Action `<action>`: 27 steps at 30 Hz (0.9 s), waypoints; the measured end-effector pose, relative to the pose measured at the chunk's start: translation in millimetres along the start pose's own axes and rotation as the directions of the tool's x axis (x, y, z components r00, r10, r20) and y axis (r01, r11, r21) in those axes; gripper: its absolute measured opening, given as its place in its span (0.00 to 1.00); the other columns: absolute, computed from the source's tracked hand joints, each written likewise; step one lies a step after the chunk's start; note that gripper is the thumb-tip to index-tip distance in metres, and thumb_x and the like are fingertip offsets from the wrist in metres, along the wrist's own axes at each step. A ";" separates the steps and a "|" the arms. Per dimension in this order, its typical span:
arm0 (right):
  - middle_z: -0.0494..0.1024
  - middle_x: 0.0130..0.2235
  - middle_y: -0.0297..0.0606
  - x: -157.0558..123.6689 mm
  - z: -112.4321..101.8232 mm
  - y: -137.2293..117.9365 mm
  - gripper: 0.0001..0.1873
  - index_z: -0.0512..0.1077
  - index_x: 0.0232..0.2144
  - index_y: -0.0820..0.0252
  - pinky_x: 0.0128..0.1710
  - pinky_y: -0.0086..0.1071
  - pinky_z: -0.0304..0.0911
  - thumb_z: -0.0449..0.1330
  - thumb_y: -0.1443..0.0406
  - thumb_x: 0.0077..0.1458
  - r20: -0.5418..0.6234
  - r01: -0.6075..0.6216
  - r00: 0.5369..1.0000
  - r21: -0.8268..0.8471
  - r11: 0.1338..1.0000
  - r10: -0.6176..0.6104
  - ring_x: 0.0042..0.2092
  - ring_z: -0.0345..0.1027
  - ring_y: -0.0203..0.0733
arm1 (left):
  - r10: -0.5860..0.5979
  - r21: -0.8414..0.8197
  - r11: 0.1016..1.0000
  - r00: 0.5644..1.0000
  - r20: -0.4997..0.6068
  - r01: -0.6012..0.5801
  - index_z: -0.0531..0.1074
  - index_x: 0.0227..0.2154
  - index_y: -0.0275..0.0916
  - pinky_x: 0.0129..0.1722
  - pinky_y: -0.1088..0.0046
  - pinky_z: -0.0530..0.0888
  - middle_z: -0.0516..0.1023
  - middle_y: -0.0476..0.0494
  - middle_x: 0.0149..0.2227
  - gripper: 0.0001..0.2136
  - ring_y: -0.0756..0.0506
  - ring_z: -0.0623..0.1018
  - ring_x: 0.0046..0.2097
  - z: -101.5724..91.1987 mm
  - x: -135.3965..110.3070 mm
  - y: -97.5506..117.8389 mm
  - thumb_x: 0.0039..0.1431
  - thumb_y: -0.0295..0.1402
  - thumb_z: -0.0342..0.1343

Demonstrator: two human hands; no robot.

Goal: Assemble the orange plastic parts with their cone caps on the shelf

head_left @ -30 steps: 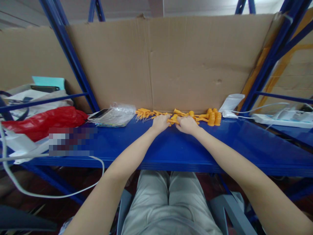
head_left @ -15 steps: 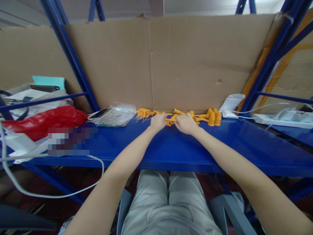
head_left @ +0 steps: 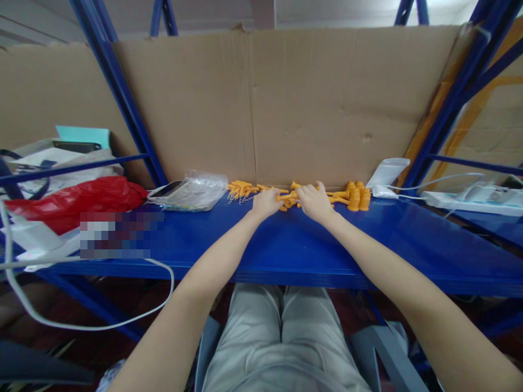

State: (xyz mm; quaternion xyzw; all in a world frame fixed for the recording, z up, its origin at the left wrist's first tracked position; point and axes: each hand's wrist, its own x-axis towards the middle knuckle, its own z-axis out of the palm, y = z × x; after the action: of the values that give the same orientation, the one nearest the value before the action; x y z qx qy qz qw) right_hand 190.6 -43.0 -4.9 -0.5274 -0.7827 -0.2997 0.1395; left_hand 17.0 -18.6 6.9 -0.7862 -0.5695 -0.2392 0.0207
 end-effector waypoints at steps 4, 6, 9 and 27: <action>0.78 0.47 0.53 0.7 0.8 4.2 0.17 0.72 0.49 0.65 0.60 0.52 0.44 0.47 0.68 0.67 -0.068 -0.001 0.998 -0.021 1.000 -0.001 0.51 0.64 0.53 | 0.008 -0.053 0.999 1.000 -0.003 -0.008 0.80 0.42 0.41 0.44 0.70 0.76 0.84 0.39 0.43 0.12 0.40 0.81 0.48 1.6 1.8 1.4 0.59 0.38 0.59; 0.78 0.47 0.51 0.5 2.0 6.2 0.17 0.73 0.47 0.64 0.60 0.51 0.44 0.46 0.70 0.66 -0.103 0.004 0.995 -0.027 1.000 -0.006 0.51 0.63 0.52 | 0.016 -0.094 0.995 1.000 0.018 -0.015 0.79 0.38 0.39 0.40 0.72 0.76 0.84 0.40 0.40 0.09 0.42 0.82 0.44 3.0 2.6 2.5 0.59 0.38 0.59; 0.78 0.48 0.50 -0.4 3.6 8.3 0.19 0.72 0.48 0.62 0.61 0.51 0.44 0.44 0.72 0.65 -0.137 0.008 0.990 -0.042 0.999 -0.014 0.52 0.63 0.51 | -0.014 -0.201 0.979 0.993 0.113 0.036 0.78 0.37 0.37 0.30 0.75 0.74 0.83 0.42 0.32 0.09 0.46 0.81 0.31 5.3 3.0 3.9 0.60 0.38 0.58; 0.77 0.46 0.53 -1.8 1.5 10.8 0.21 0.70 0.50 0.66 0.61 0.49 0.45 0.41 0.73 0.64 -0.122 -0.032 0.992 -0.052 0.998 0.026 0.50 0.63 0.53 | -0.041 -0.597 0.761 0.937 0.346 0.254 0.69 0.28 0.37 0.17 0.82 0.63 0.69 0.57 0.16 0.09 0.57 0.65 0.15 1.0 -2.1 9.2 0.61 0.31 0.61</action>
State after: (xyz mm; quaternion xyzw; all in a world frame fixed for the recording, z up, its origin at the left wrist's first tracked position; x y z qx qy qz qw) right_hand 201.3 -40.6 -3.6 -0.5231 -0.7566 -0.3502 0.1769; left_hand 25.1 -23.4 7.4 -0.7266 -0.5122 -0.2900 -0.3543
